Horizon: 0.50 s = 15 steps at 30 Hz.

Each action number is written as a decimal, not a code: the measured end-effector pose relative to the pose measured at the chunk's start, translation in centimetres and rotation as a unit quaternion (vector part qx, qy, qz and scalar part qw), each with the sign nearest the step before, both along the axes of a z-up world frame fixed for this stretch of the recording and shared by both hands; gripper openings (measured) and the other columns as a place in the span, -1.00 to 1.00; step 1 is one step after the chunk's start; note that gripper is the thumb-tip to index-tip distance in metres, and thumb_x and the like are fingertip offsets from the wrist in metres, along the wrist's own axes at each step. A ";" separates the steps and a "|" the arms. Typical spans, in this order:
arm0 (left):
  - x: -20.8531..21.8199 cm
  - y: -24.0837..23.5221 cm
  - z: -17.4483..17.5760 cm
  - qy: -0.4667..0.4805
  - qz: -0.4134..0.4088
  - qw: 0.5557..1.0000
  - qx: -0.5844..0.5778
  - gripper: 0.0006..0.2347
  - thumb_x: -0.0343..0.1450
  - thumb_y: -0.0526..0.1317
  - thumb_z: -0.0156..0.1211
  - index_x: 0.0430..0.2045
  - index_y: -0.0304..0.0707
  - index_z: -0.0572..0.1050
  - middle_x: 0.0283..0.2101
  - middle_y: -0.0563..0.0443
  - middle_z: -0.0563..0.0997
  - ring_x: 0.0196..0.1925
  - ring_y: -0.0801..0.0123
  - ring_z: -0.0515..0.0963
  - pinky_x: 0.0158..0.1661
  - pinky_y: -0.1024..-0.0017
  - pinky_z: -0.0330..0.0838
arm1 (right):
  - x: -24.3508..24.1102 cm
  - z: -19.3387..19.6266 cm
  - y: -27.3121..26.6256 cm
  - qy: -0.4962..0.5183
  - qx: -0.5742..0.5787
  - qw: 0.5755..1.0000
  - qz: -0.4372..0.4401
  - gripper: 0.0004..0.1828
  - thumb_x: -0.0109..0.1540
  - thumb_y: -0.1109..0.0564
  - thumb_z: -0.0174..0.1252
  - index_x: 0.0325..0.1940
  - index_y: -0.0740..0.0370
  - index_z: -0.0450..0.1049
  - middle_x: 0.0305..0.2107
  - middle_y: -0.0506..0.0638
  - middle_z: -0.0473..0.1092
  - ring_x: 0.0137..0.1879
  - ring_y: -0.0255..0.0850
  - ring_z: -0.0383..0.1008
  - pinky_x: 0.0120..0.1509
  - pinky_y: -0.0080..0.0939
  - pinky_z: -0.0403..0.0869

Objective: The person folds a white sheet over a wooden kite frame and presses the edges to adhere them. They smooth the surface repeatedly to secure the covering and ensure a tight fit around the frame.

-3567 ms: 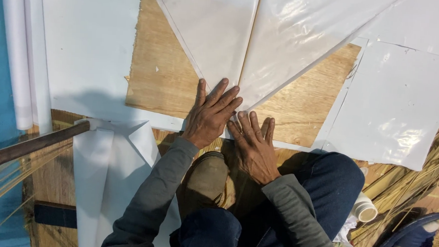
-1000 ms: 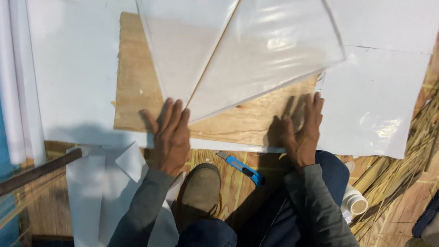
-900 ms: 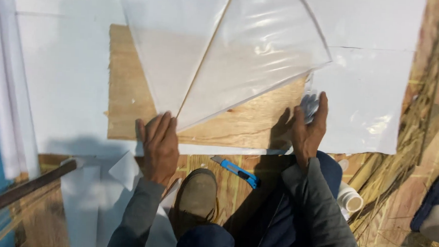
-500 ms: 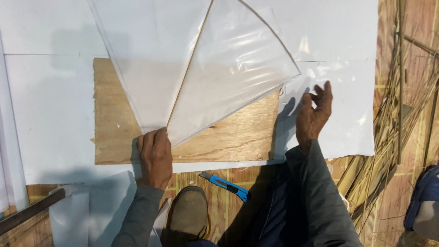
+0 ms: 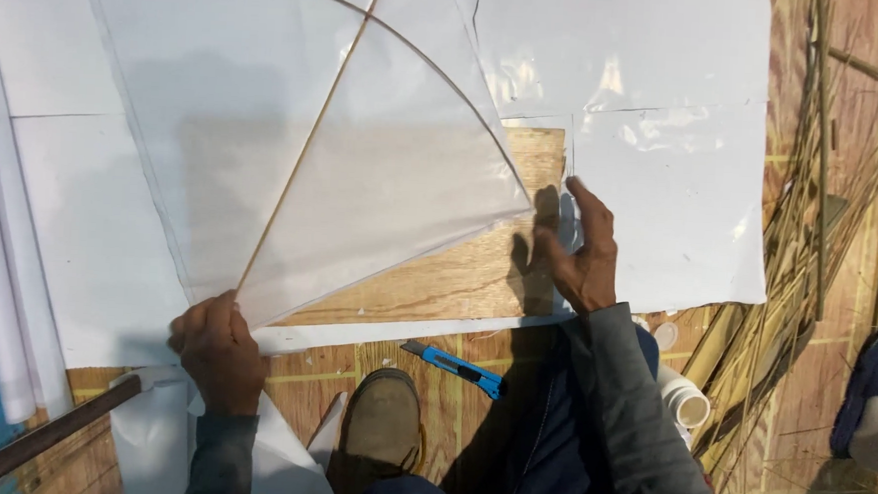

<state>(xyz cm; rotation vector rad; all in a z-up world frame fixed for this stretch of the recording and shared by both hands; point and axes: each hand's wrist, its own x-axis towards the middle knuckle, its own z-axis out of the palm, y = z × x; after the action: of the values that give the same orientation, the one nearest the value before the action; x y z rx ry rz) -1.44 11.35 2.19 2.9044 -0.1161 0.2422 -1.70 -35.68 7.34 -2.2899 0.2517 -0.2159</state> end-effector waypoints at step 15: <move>4.0 -20.1 0.3 0.062 -0.291 0.945 -0.137 -0.75 0.56 -0.15 0.22 0.07 -0.22 0.44 0.09 -0.04 0.47 0.28 0.16 0.40 0.28 -0.19 0.05 | 1.3 -5.4 6.5 -0.011 -0.066 0.997 0.034 0.33 -0.05 -0.31 0.56 0.61 0.15 0.02 0.51 0.21 0.02 0.64 0.23 -0.18 0.57 0.50 -0.43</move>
<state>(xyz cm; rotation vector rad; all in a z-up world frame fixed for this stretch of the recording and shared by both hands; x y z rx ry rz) 2.52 -8.71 2.53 2.4623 -0.8286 -0.0288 -0.43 -29.20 1.93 -2.4211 0.1523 -0.2288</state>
